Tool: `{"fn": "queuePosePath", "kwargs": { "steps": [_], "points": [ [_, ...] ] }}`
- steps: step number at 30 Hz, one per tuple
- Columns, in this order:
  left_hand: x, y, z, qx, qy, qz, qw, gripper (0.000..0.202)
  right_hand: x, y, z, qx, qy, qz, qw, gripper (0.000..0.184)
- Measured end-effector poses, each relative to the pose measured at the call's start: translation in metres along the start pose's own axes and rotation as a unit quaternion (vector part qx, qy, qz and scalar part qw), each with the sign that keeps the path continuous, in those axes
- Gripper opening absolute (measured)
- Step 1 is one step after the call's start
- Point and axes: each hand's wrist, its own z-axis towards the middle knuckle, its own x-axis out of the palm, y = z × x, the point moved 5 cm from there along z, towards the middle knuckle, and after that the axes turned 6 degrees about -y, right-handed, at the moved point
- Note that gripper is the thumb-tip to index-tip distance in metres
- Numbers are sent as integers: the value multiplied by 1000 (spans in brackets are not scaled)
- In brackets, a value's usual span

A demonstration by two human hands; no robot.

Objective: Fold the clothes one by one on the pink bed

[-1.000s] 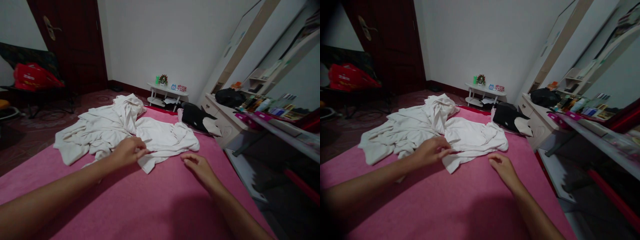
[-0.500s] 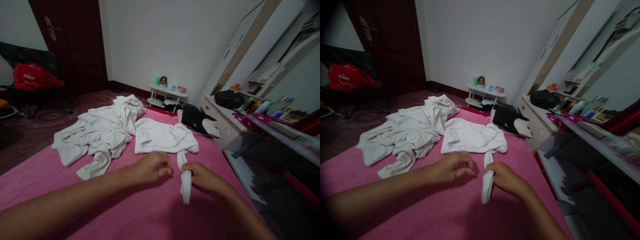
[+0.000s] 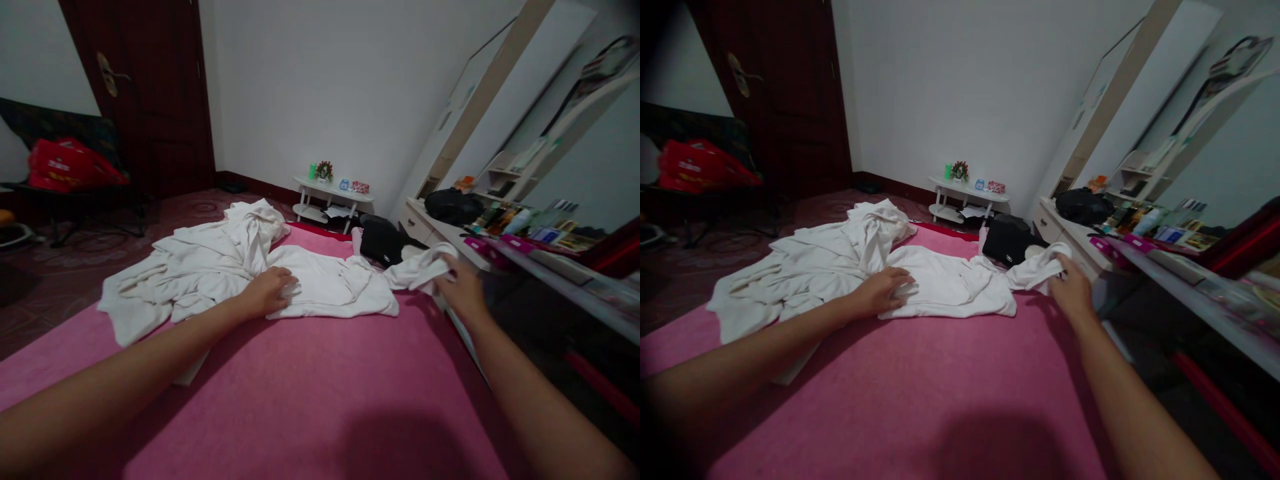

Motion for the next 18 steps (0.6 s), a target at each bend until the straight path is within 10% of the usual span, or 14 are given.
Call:
{"fn": "queuePosePath", "kwargs": {
  "steps": [3,6,12,18],
  "points": [
    [2,1,0,32,30,-28,999,47,54,22,-23,-63,130,8,989,33],
    [6,9,1,34,58,-33,997,56,88,43,-41,-113,121,-36,986,19],
    [12,19,-2,39,67,-22,997,55,129,82,-60,-281,183,-45,941,39],
    [13,27,-2,3,87,-38,995,44,108,34,-22,-133,125,-183,966,37]
  ]
}}
